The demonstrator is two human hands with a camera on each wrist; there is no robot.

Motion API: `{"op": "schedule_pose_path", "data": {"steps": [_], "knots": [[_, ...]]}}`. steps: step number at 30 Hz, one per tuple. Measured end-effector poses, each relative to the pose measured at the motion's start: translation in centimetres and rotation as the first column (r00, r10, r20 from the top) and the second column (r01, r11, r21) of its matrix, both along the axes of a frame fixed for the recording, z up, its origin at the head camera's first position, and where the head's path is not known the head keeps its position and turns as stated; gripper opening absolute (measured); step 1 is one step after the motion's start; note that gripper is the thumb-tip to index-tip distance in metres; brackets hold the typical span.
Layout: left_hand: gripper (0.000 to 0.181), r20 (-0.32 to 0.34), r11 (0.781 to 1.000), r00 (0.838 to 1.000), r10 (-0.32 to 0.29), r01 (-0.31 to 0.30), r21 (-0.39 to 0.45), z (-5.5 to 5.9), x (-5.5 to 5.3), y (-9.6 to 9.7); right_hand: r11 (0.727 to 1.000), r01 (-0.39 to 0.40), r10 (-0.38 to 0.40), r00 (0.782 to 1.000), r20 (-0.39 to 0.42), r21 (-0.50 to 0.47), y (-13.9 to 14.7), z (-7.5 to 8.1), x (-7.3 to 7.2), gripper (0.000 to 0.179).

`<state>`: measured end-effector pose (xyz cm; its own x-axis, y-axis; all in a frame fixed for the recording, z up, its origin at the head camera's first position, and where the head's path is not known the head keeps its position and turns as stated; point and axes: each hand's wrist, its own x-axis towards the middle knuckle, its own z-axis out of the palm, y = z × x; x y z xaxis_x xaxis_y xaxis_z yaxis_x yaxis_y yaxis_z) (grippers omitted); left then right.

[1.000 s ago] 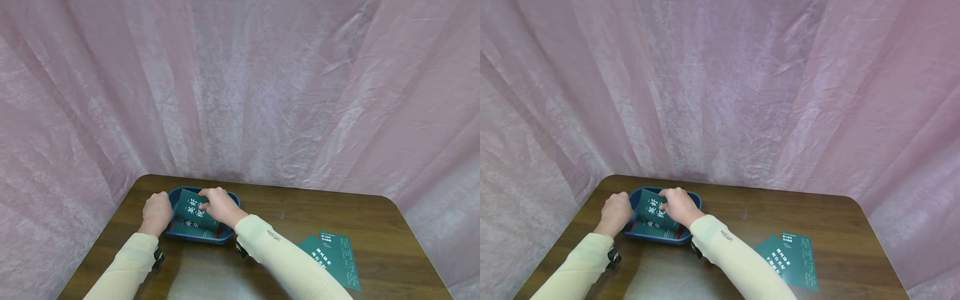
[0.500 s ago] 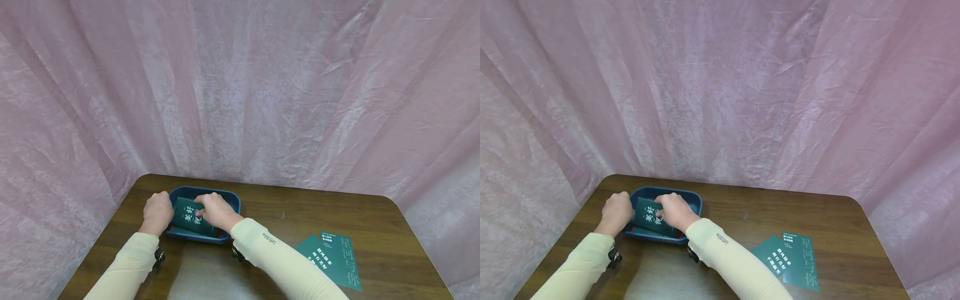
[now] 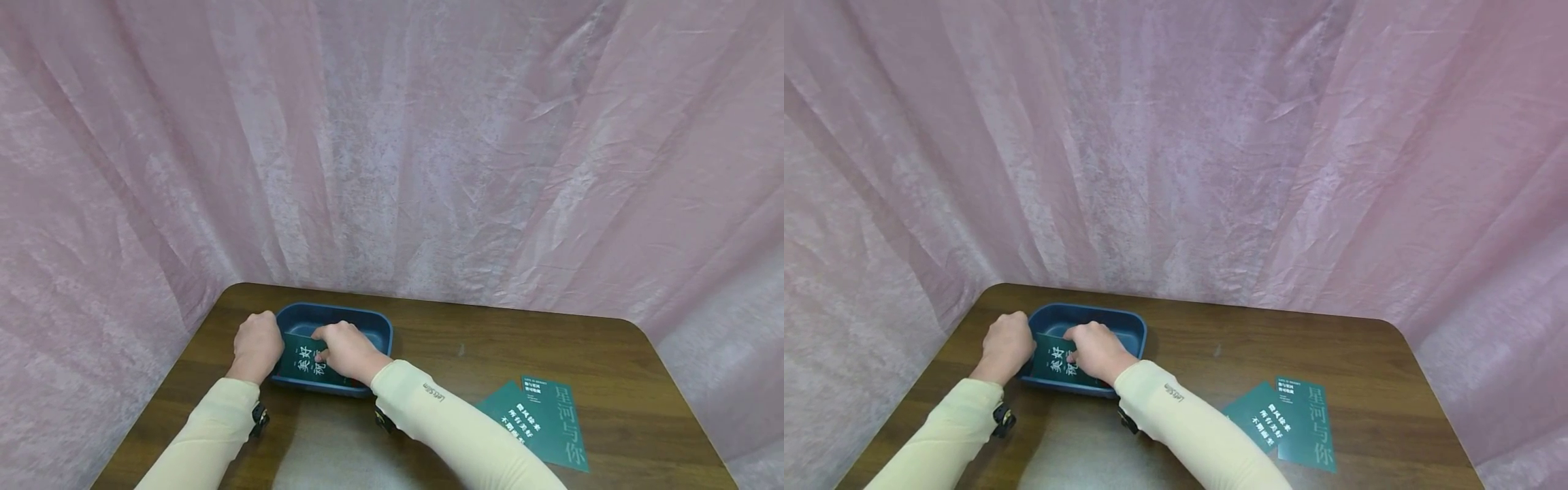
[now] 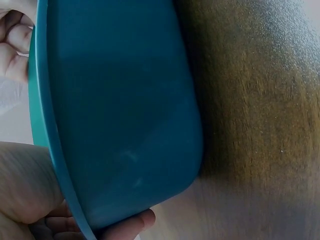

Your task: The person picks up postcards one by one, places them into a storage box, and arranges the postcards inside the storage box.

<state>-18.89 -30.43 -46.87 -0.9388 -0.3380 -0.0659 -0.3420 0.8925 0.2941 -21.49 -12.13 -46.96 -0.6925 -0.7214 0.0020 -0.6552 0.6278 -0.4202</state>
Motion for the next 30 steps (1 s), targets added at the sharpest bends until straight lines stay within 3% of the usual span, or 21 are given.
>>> {"op": "schedule_pose_path", "data": {"steps": [9,18,25,30], "knots": [[0.024,0.015,1.000,1.000,-0.010,0.009,0.013,-0.06,0.07,-0.04,0.999,0.018,-0.020,0.999,0.039,0.037,-0.25,-0.20,0.15,0.042],[0.022,0.000,1.000,1.000,-0.004,0.004,-0.001,0.19,0.08,0.06,0.997,0.008,-0.008,1.000,-0.002,0.073,-0.69,-0.48,0.14,0.047],[0.024,0.019,1.000,1.000,0.003,-0.003,-0.004,0.27,0.04,0.10,0.999,0.013,-0.015,0.999,0.042,0.053,-0.82,-0.48,0.18,0.051],[0.021,0.001,1.000,1.000,-0.004,0.004,-0.010,0.29,0.16,0.13,0.999,-0.003,0.003,1.000,0.004,0.048,-0.87,-0.37,0.26,0.052]]}}
